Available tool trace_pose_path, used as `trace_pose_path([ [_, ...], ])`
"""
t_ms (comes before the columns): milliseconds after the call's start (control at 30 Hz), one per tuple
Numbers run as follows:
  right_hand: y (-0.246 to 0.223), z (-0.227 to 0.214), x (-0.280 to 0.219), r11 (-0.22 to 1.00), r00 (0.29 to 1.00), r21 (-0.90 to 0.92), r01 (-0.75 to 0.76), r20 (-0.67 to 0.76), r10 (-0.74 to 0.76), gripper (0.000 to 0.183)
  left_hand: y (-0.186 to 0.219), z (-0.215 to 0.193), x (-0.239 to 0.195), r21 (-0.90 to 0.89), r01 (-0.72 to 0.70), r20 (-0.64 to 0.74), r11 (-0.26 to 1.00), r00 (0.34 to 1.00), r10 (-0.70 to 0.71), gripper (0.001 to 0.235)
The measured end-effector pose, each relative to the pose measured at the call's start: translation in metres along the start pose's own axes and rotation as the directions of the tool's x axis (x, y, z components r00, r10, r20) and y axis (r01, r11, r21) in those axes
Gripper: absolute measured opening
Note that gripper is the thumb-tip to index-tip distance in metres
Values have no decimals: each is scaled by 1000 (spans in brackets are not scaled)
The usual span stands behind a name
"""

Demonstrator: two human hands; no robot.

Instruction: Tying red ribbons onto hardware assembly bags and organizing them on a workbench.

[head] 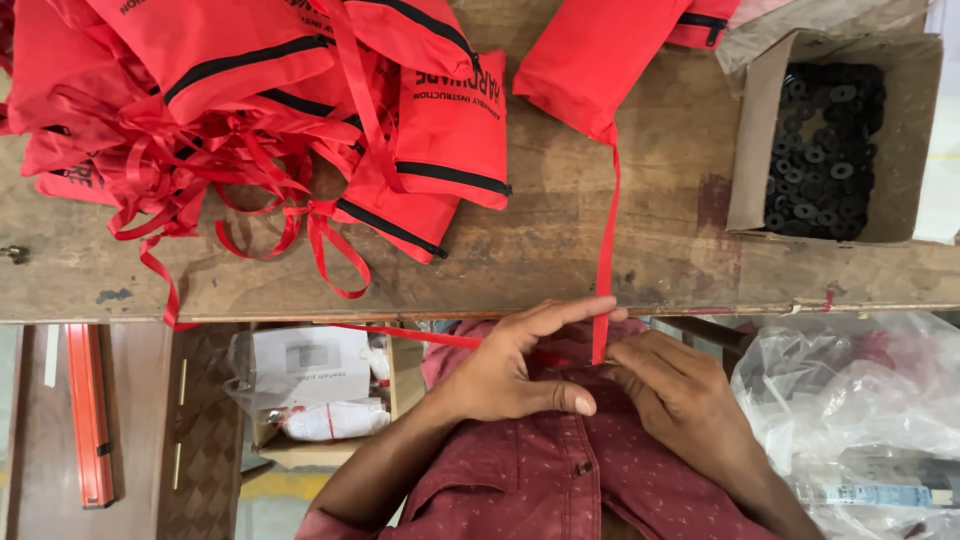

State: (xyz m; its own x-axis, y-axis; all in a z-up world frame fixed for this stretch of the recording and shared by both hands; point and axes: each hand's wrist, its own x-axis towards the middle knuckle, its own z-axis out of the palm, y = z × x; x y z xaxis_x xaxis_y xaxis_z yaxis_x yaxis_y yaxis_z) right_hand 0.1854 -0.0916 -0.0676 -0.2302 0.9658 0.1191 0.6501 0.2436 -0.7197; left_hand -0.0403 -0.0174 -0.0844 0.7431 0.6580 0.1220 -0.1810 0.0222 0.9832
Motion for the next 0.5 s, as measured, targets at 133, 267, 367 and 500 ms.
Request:
trace_pose_path([
  [133,10,8,-3,995,995,51,-81,-56,84,24,-4,1,-2,159,49,-74,986,997,-38,85],
  [267,13,12,1,975,979,117,-189,-58,196,22,-7,5,-3,368,138,-223,920,973,-57,86],
  [367,13,13,4,991,996,110,-80,-41,85,26,-1,4,3,353,97,-253,930,967,-5,90],
  [500,17,17,3,994,997,89,-57,-45,61,24,-2,3,5,245,54,-246,968,969,8,93],
])
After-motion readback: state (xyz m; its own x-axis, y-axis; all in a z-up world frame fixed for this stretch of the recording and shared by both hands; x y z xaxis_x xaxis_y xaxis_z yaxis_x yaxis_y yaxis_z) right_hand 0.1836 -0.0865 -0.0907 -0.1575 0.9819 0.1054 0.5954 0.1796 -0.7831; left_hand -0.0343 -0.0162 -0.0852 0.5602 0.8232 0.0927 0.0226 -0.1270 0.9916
